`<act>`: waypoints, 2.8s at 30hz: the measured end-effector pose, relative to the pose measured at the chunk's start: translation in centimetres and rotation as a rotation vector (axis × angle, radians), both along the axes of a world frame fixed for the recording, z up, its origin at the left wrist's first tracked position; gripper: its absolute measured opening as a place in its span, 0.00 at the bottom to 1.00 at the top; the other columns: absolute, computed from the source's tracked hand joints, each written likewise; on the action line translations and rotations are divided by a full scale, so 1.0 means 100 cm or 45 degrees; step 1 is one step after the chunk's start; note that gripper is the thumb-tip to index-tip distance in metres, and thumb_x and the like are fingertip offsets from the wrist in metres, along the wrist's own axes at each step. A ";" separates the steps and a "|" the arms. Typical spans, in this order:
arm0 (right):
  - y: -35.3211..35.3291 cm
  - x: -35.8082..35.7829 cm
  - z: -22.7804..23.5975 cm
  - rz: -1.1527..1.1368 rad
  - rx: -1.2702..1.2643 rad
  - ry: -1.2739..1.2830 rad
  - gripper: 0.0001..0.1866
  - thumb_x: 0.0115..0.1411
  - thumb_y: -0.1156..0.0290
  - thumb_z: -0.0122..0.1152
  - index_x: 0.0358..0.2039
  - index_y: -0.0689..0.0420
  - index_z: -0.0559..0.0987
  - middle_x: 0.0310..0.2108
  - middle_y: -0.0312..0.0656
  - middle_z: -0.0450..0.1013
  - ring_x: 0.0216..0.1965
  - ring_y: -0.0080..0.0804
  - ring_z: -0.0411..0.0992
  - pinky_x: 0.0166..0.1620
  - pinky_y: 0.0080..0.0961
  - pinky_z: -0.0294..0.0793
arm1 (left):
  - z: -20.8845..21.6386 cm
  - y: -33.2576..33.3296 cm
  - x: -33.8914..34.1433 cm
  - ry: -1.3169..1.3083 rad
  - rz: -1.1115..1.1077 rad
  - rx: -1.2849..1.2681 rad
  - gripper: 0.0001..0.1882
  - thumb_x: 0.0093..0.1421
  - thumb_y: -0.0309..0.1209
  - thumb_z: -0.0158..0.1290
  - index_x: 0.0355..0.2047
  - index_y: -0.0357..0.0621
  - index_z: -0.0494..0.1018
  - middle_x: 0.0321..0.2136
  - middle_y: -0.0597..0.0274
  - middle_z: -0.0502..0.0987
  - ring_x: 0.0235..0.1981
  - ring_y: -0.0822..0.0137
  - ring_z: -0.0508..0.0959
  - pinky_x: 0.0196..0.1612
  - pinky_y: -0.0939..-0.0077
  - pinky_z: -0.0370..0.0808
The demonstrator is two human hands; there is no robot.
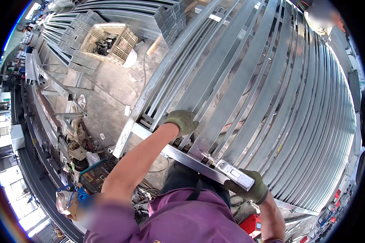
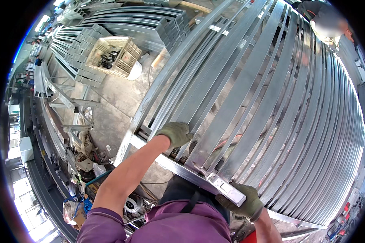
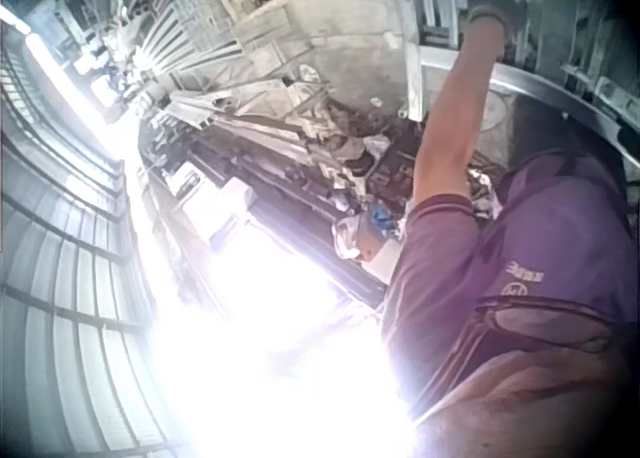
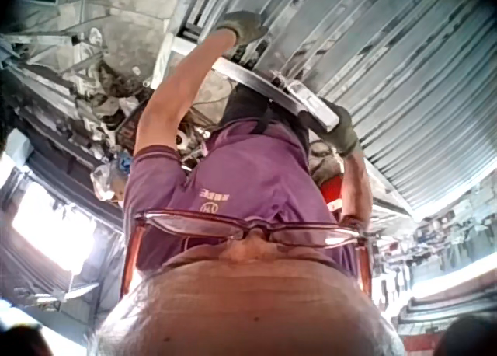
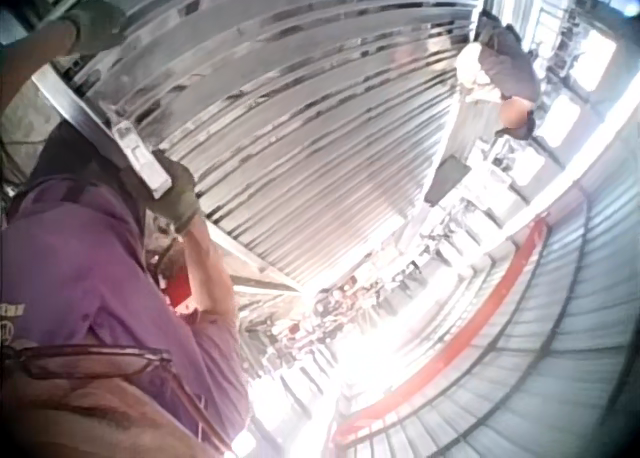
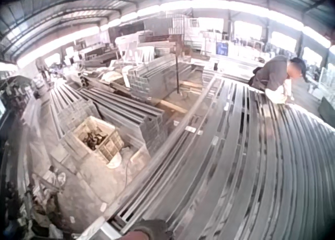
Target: The person welds a metal frame using a handheld welding torch. They repeatedly position the torch along the joints of parallel metal bars, creating bright sparks as they weld. The person adjusts their grip and repositions the torch multiple times to continue welding different sections of the frame.
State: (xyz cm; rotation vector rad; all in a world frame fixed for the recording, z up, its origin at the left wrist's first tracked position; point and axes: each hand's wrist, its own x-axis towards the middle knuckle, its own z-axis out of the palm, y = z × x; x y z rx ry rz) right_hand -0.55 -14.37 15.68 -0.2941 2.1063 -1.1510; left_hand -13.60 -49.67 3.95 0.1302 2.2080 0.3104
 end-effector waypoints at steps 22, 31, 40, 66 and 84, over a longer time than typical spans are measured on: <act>-0.041 -0.068 -0.098 0.196 -0.190 -0.688 0.26 0.65 0.59 0.82 0.60 0.55 0.86 0.51 0.43 0.89 0.52 0.27 0.86 0.56 0.31 0.85 | -0.042 0.020 -0.020 0.025 0.017 -0.058 0.21 0.71 0.43 0.53 0.49 0.44 0.90 0.51 0.46 0.89 0.53 0.47 0.89 0.56 0.52 0.84; -0.046 -0.069 -0.117 0.150 -0.271 -0.900 0.27 0.66 0.64 0.81 0.63 0.56 0.84 0.54 0.38 0.87 0.53 0.25 0.85 0.57 0.27 0.86 | -0.040 0.022 -0.023 0.017 0.084 -0.092 0.22 0.71 0.46 0.55 0.47 0.44 0.90 0.50 0.47 0.89 0.52 0.47 0.89 0.54 0.52 0.84; -0.059 -0.072 -0.120 0.199 -0.237 -1.113 0.28 0.68 0.64 0.79 0.65 0.57 0.81 0.56 0.39 0.86 0.56 0.25 0.84 0.61 0.26 0.85 | -0.048 0.023 -0.023 0.025 0.053 -0.107 0.21 0.70 0.46 0.56 0.47 0.44 0.90 0.49 0.47 0.89 0.51 0.46 0.89 0.53 0.52 0.84; -0.056 -0.061 -0.117 0.339 -0.098 -0.640 0.25 0.67 0.57 0.80 0.60 0.54 0.86 0.51 0.41 0.89 0.52 0.30 0.87 0.56 0.31 0.86 | -0.039 0.024 -0.027 0.005 0.097 -0.103 0.22 0.68 0.47 0.58 0.49 0.43 0.90 0.50 0.47 0.89 0.53 0.46 0.88 0.56 0.53 0.84; -0.049 -0.057 -0.128 0.338 -0.107 -0.723 0.29 0.66 0.54 0.81 0.61 0.55 0.86 0.53 0.46 0.88 0.54 0.34 0.87 0.58 0.31 0.85 | -0.040 0.024 -0.029 -0.019 0.079 -0.108 0.23 0.69 0.49 0.58 0.52 0.46 0.89 0.53 0.48 0.89 0.55 0.47 0.88 0.58 0.53 0.84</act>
